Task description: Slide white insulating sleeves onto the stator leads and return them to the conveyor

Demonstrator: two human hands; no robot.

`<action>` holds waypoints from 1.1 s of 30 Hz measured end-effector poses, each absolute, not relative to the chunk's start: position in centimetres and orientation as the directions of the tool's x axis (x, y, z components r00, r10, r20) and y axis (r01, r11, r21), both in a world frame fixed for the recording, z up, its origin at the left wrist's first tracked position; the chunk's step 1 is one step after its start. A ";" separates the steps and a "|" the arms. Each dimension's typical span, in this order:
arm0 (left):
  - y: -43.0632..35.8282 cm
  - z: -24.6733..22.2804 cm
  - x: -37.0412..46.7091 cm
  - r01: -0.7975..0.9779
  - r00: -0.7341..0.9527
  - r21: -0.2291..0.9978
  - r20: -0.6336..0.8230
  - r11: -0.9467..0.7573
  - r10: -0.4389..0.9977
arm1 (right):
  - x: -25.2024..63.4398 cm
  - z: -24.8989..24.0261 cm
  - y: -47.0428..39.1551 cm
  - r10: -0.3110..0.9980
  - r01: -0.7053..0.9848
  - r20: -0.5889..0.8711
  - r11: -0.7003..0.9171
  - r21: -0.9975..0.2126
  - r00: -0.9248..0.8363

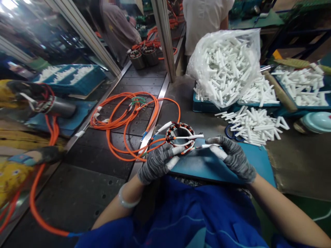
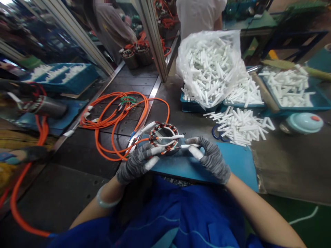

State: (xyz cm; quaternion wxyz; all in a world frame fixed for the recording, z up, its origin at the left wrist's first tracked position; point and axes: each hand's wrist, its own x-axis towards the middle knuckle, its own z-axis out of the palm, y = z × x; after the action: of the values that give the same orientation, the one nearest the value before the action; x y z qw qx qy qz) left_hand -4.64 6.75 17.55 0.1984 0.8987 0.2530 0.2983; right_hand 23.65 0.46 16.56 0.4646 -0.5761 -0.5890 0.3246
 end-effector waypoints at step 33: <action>6.9 16.7 -5.4 0.323 0.707 0.549 0.402 -0.771 0.583 | 20.8 14.8 0.5 0.951 0.195 0.181 0.134 -0.972 0.252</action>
State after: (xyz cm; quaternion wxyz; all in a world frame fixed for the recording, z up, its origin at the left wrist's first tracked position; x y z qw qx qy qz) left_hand -5.45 6.88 16.74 0.2254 0.8958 0.2527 0.2878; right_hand 20.78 0.50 14.76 0.5555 -0.5635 -0.5082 0.3400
